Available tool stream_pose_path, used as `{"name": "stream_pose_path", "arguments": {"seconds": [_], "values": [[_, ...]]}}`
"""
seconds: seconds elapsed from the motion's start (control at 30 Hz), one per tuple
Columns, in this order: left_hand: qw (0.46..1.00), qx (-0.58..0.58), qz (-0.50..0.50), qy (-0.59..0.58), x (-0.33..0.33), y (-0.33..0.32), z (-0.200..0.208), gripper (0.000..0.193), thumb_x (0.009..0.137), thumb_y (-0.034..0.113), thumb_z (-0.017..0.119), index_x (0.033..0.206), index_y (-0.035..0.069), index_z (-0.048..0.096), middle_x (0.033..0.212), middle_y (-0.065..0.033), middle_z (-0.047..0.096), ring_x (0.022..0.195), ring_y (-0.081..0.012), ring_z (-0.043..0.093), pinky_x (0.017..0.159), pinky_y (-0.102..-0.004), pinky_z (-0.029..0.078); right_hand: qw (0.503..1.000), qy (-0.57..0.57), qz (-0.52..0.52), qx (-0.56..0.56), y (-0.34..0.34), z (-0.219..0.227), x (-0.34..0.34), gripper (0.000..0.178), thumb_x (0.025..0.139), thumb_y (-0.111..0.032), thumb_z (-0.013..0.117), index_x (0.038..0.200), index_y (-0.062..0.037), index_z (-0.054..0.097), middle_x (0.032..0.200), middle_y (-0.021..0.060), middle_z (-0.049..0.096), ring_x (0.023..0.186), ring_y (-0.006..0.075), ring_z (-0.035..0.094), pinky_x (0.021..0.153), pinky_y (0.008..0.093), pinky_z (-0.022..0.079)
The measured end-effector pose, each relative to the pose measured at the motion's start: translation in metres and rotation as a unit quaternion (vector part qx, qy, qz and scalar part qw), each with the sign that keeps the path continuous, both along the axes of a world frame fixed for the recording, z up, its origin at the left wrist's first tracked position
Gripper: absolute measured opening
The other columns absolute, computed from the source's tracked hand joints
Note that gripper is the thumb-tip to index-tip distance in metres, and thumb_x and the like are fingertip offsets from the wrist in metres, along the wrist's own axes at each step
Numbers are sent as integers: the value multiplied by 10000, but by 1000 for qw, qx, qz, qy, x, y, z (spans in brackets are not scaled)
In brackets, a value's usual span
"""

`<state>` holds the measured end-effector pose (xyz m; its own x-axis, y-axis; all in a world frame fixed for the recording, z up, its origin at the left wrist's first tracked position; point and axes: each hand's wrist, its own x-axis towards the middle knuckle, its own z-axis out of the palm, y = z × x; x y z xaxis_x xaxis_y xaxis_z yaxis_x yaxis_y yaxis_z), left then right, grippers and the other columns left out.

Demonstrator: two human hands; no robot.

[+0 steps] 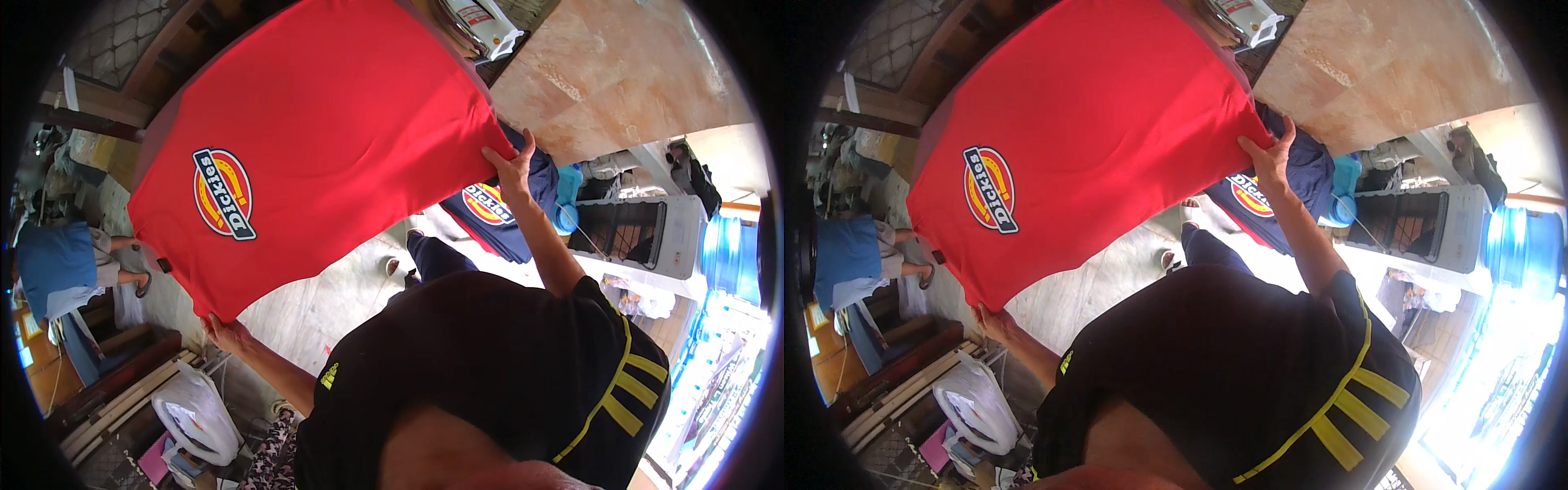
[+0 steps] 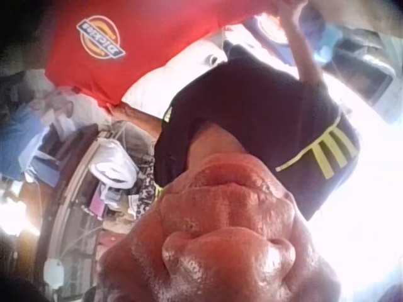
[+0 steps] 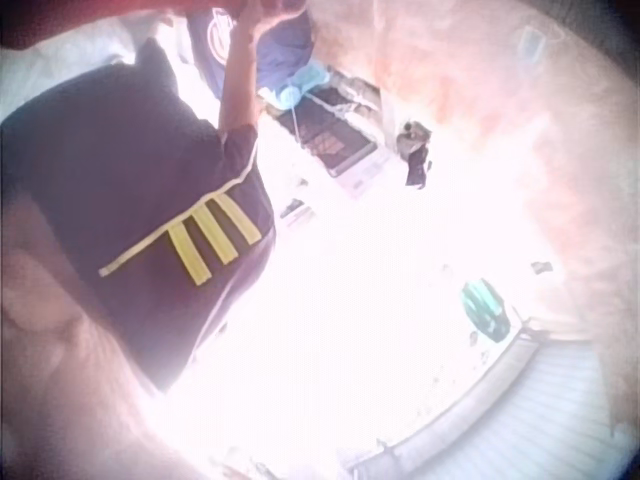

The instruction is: The person irons a red Dickies t-shirt on a pink ironing board. They smooth the fabric, flip the shirt to iron different sections, and use a white electric iron to remove wrinkles. The person handles the shirt and iron repeatedly throughout the clip.

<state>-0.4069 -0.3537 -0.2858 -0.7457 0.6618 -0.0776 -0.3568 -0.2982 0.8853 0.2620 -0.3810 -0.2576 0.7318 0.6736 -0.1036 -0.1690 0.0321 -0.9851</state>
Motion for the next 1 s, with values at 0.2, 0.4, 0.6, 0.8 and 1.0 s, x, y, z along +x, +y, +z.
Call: {"name": "stream_pose_path", "arguments": {"seconds": [0.2,0.4,0.6,0.8,1.0], "values": [[1000,-5,5,17,-8,0,-5,329,869,-15,693,1188,37,630,1286,-172,607,1123,-303,598,995,-414,503,998,-41,24,-49,-1,5,-4,502,834,-96,778,1275,-39,546,1016,81,669,904,153,652,843,304,544],[1000,-14,-10,6,-8,-2,-10,351,877,-17,682,1219,25,610,1281,-169,605,1118,-289,601,996,-408,502,996,39,49,-63,-1,-7,19,298,908,-229,715,1110,-14,674,887,32,691,791,115,626,690,274,498],[998,9,-11,56,-3,-9,3,348,906,-3,657,1245,4,581,1251,-142,612,1106,-257,608,972,-395,518,872,-433,82,-212,-11,46,21,256,914,-248,673,1057,-39,714,840,143,700,701,225,676,643,341,502],[985,-5,69,159,7,-16,43,321,918,17,658,1233,-2,602,1257,-129,601,1119,-242,587,1021,-371,478,844,-523,80,-85,-17,75,39,168,912,-176,680,940,-10,691,775,96,638,718,210,612,656,326,474],[981,-16,78,175,18,-62,70,338,925,38,661,1253,-3,587,1267,-134,597,1133,-239,577,1006,-361,483,938,-317,102,-98,-48,118,44,150,944,-129,650,929,19,672,733,-25,570,719,62,466,636,243,400]]}}
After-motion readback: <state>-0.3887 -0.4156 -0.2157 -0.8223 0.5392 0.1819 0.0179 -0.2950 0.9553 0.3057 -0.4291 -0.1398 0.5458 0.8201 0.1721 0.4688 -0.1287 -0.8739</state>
